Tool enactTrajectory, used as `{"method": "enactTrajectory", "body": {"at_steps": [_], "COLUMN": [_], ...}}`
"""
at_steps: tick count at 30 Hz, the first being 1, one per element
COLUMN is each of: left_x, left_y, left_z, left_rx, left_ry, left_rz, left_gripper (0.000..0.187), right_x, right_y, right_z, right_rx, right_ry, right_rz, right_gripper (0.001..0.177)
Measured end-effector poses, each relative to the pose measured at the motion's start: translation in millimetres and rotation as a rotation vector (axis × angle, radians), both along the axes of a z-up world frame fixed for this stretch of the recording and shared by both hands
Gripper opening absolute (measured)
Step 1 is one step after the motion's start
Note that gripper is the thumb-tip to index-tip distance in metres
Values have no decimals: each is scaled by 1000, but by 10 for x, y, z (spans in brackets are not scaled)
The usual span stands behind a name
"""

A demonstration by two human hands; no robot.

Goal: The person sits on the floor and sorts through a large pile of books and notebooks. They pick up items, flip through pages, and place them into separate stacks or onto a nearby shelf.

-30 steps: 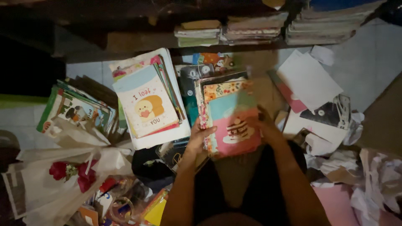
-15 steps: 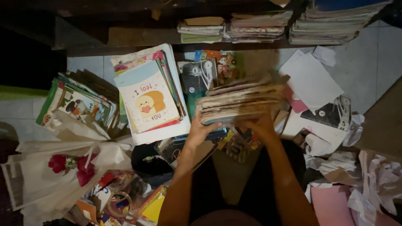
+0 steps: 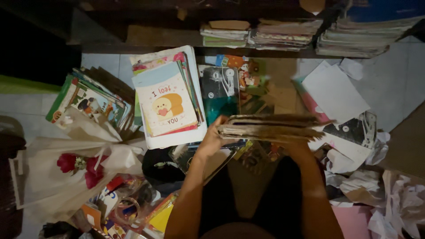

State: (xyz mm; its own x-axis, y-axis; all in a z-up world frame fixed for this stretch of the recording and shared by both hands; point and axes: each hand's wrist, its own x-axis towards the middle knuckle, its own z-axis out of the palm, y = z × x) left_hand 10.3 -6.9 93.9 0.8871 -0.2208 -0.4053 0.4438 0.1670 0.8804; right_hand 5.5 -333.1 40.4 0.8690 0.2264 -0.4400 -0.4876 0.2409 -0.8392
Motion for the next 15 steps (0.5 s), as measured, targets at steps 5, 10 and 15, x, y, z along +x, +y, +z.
{"method": "enactTrajectory", "body": {"at_steps": [5,10,15], "left_x": [-73,76,331], "left_y": [-74,-206,-200], "left_z": [133,367,574], "left_rx": [400,336,294], "left_ry": [-98,-101,-2], "left_rz": [-103,-56,60], "left_gripper": [77,85,94], "right_x": [-28,78,220], "right_y": [258,317,199], "right_z": [205,307,650], "right_rx": [-175,-285,-236], "right_ry": [-84,-104,-196], "right_rz": [31,16,-44], "right_gripper": [54,59,65]}}
